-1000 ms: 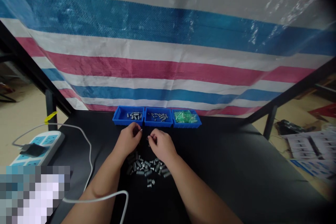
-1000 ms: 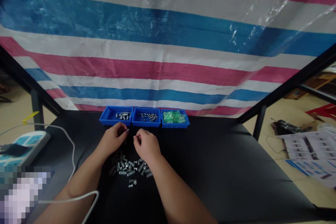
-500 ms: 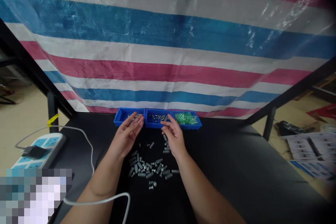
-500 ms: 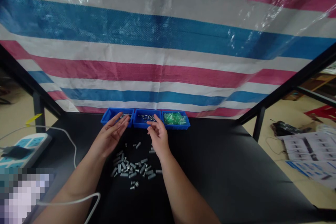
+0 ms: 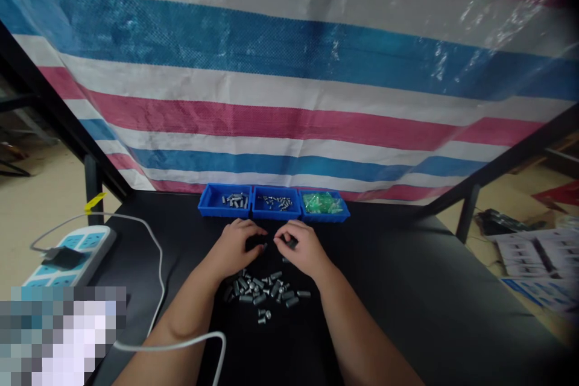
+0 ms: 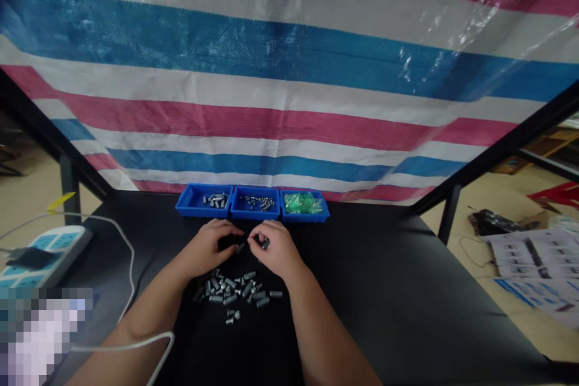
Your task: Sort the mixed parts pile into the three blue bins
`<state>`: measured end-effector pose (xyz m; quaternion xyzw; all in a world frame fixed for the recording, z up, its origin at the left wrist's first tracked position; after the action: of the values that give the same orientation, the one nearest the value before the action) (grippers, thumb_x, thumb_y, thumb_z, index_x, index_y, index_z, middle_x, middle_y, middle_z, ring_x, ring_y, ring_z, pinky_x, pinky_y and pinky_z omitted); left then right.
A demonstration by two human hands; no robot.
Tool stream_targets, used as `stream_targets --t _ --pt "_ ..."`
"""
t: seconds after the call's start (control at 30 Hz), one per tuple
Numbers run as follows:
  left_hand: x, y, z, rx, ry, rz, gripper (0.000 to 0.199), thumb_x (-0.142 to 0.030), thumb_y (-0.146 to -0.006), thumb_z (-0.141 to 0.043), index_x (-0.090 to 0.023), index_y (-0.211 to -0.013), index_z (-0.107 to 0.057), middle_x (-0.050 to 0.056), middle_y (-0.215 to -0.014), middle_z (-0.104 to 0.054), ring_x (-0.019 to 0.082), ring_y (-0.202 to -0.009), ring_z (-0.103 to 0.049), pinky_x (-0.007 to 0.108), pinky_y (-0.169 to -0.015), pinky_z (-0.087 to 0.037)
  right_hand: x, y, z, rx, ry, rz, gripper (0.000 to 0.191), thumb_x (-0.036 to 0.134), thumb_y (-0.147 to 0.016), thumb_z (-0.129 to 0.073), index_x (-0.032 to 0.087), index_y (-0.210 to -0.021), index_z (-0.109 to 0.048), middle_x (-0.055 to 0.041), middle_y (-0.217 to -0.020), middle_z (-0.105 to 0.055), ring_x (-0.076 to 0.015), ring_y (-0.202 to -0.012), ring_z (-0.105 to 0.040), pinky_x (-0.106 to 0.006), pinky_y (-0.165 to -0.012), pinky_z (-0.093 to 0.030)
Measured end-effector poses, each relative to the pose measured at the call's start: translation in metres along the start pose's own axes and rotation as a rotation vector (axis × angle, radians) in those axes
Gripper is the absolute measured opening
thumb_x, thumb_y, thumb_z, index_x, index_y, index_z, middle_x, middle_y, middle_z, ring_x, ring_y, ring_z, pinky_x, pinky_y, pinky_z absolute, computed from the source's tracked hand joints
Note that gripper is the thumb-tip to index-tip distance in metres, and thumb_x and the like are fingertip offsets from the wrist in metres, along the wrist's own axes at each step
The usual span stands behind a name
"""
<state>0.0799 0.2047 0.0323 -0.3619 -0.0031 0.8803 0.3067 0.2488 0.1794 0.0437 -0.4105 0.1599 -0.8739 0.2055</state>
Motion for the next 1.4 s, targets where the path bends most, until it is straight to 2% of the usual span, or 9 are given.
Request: stream_targets --t 0.2,0.4,0.53,0.7,0.8,0.93,1.07,1.27,1.4 --pt "0.006 0.003 -0.017 0.111 -0.231 0.072 0.024 -0.036 -0.084 -0.072 -0.033 -0.107 -0.075 0.004 -0.112 -0.07 0.028 -0.106 -0.056 0.041 -0.086 -0.038 0.007 0.003 -0.017 0.123 0.033 0.033 0.01 0.013 -0.081 -0.068 0.022 -0.077 -0.065 0.0058 -0.064 -0.047 -0.0124 -0.067 -0.052 -0.027 -0.071 -0.038" --pt "0.006 0.001 -0.014 0.052 -0.205 0.104 0.014 -0.027 -0.089 -0.064 -0.029 -0.1 -0.073 0.003 -0.105 -0.073 0.027 -0.106 -0.058 0.043 -0.089 -0.035 -0.003 0.002 -0.019 0.102 0.099 -0.051 0.011 0.013 -0.083 -0.066 0.021 -0.076 -0.063 0.0058 -0.063 -0.047 -0.0119 -0.063 -0.049 -0.026 -0.066 -0.036" --pt "0.01 0.0 0.003 -0.136 -0.079 0.138 0.015 -0.03 -0.092 -0.061 -0.027 -0.101 -0.072 0.002 -0.101 -0.075 0.025 -0.103 -0.062 0.041 -0.09 -0.038 -0.005 0.002 -0.03 0.131 0.166 -0.092 0.006 0.016 -0.084 -0.07 0.021 -0.087 -0.068 0.0034 -0.071 -0.058 -0.0148 -0.071 -0.055 -0.028 -0.074 -0.041" --pt "0.035 0.004 0.023 -0.445 0.3 0.315 0.028 -0.043 -0.09 -0.06 -0.02 -0.105 -0.07 0.005 -0.098 -0.074 0.02 -0.086 -0.066 0.03 -0.075 -0.046 0.004 0.001 -0.053 0.217 0.286 -0.101 0.037 0.025 -0.086 -0.072 0.025 -0.122 -0.069 -0.0022 -0.091 -0.067 -0.02 -0.088 -0.059 -0.033 -0.084 -0.043" --pt "0.05 0.009 0.027 -0.541 0.395 0.431 0.032 -0.044 -0.084 -0.064 -0.018 -0.101 -0.07 0.004 -0.087 -0.073 0.018 -0.075 -0.065 0.028 -0.069 -0.046 0.01 0.001 -0.064 0.259 0.335 -0.11 0.033 0.027 -0.09 -0.067 0.03 -0.124 -0.069 -0.0032 -0.099 -0.068 -0.02 -0.091 -0.06 -0.034 -0.088 -0.041" --pt "0.058 0.01 0.023 -0.461 0.354 0.493 0.029 -0.039 -0.08 -0.062 -0.018 -0.096 -0.073 0.002 -0.079 -0.072 0.018 -0.07 -0.063 0.028 -0.067 -0.045 0.013 0.0 -0.068 0.254 0.345 -0.113 0.01 0.021 -0.089 -0.064 0.025 -0.096 -0.07 -0.0011 -0.088 -0.068 -0.0189 -0.087 -0.06 -0.032 -0.083 -0.039" --pt "0.061 0.009 0.016 -0.358 0.273 0.497 0.027 -0.04 -0.08 -0.062 -0.02 -0.093 -0.075 0.002 -0.077 -0.072 0.019 -0.069 -0.063 0.028 -0.066 -0.043 0.007 0.0 -0.059 0.188 0.255 -0.168 0.009 0.015 -0.078 -0.064 0.022 -0.081 -0.061 0.0044 -0.064 -0.058 -0.0142 -0.066 -0.054 -0.026 -0.065 -0.035" --pt "0.073 0.008 0.008 -0.308 0.253 0.509 0.025 -0.044 -0.081 -0.063 -0.02 -0.08 -0.071 0.002 -0.07 -0.07 0.018 -0.065 -0.062 0.028 -0.062 -0.04 -0.01 -0.003 -0.039 -0.028 -0.03 -0.24 0.009 0.013 -0.074 -0.059 0.021 -0.077 -0.062 0.0085 -0.054 -0.043 -0.0091 -0.049 -0.042 -0.022 -0.054 -0.032" --pt "0.074 0.006 0.005 -0.353 0.484 0.528 0.03 -0.049 -0.078 -0.067 -0.019 -0.077 -0.066 0.0 -0.063 -0.065 0.014 -0.057 -0.056 0.025 -0.056 -0.037 -0.023 -0.003 -0.032 -0.148 -0.181 -0.285 0.004 0.021 -0.08 -0.062 0.02 -0.078 -0.065 0.0073 -0.055 -0.044 -0.0092 -0.049 -0.041 -0.022 -0.05 -0.032"
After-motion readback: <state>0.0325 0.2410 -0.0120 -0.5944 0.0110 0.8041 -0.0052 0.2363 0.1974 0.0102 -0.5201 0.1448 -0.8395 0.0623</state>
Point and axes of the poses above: each hand's wrist, its own y-axis away from the middle knuckle, its own z-axis out of the back of the hand, x = y × z, the point moved 7 cm from there along -y, towards the middle knuckle
